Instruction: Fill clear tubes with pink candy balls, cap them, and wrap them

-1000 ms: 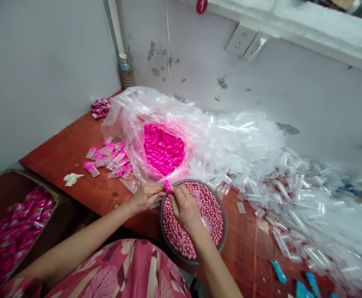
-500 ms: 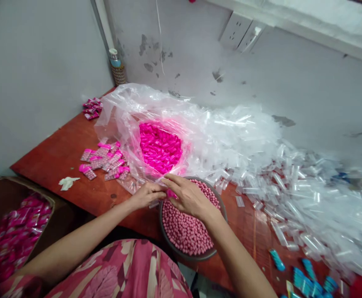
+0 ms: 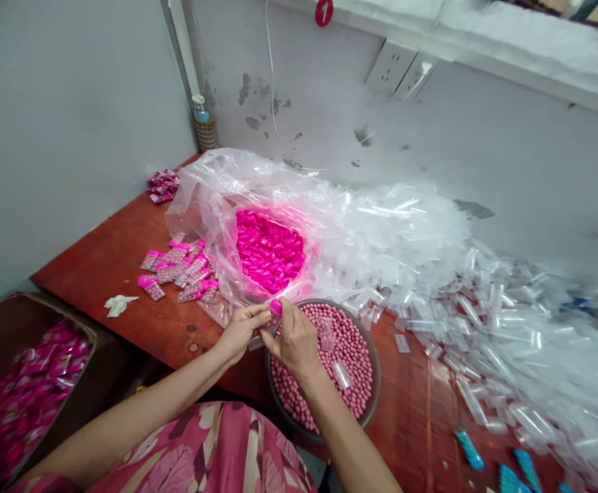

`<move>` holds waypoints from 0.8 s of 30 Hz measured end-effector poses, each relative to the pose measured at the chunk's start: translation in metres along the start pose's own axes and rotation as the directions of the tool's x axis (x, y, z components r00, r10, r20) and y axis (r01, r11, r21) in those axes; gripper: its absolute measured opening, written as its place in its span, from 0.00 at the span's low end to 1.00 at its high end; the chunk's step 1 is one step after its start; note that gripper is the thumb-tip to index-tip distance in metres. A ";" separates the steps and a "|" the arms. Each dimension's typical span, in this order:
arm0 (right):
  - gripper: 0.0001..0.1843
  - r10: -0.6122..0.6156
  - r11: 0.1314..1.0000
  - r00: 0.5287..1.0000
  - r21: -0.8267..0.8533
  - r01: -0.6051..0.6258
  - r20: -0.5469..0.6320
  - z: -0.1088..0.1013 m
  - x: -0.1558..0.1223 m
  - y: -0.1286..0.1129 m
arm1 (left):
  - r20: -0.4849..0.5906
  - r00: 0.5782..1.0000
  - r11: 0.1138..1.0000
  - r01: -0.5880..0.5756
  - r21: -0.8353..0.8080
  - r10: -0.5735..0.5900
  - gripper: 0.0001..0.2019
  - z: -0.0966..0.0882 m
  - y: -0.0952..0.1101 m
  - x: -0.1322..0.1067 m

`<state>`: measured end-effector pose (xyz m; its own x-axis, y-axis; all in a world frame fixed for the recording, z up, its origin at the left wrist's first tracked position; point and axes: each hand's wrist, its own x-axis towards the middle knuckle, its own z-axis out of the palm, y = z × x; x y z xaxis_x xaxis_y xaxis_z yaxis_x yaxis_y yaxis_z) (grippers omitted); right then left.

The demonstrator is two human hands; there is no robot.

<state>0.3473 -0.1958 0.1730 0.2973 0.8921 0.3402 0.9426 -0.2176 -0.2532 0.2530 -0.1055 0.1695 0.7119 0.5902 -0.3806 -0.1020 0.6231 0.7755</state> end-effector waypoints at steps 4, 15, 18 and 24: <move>0.31 0.000 1.000 1.000 0.016 -0.001 0.016 0.011 0.003 0.001 | -0.025 0.997 0.995 0.074 -0.066 -0.076 0.09 -0.006 0.000 0.003; 0.34 -0.056 0.998 0.972 -0.002 0.058 0.228 0.017 0.045 -0.003 | -0.079 0.994 0.993 0.066 -0.097 -0.074 0.09 -0.025 0.016 0.021; 0.33 -0.066 0.998 0.984 0.026 0.063 0.165 0.029 0.046 -0.002 | -0.114 0.993 0.999 -0.008 -0.047 0.003 0.08 -0.029 0.015 0.024; 0.32 -0.050 0.994 0.997 0.102 0.044 0.055 0.056 0.048 -0.009 | -0.121 0.993 1.000 0.004 -0.012 -0.005 0.08 -0.048 0.017 0.030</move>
<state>0.3443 -0.1284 0.1413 0.2407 0.9224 0.3020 0.9345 -0.1361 -0.3290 0.2390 -0.0528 0.1470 0.6229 0.6447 -0.4431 -0.1078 0.6317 0.7677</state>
